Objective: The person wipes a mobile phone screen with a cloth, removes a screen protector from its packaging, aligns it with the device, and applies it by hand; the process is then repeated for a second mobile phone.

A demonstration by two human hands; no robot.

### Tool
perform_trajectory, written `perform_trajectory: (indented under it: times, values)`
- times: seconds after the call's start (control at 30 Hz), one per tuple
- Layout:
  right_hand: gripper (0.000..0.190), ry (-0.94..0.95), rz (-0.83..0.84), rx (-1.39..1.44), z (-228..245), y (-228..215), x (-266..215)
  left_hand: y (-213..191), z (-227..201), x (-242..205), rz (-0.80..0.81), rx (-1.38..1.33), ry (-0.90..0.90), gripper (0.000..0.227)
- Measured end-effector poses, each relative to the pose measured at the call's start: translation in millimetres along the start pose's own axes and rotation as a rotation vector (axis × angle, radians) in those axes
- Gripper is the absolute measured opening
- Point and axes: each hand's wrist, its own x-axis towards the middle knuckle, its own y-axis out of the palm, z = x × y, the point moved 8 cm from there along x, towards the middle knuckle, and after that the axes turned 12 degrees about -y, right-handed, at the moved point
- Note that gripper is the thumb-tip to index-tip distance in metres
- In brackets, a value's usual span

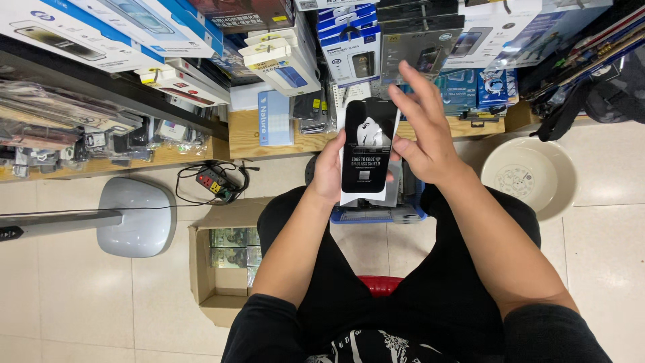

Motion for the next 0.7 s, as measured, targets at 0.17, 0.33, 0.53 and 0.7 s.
perform_trajectory:
  times: [0.17,0.33,0.53,0.7]
  values:
    - [0.063,-0.024,0.035,-0.170,-4.7,2.2,-10.1,-4.9,10.6,8.4,-0.004,-0.061,-0.028,0.066]
    - [0.066,-0.016,0.131,-0.358,-9.8,23.1,-22.6,-12.1,0.7,9.7,-0.029,-0.095,0.063,0.061]
    - [0.066,-0.106,0.180,-0.357,6.6,65.6,-28.1,-32.0,-30.3,-0.6,-0.237,-0.135,0.173,0.059]
    - [0.063,-0.213,0.258,-0.329,38.6,87.7,-30.5,-28.3,-55.0,-12.4,-0.181,0.002,0.202,0.085]
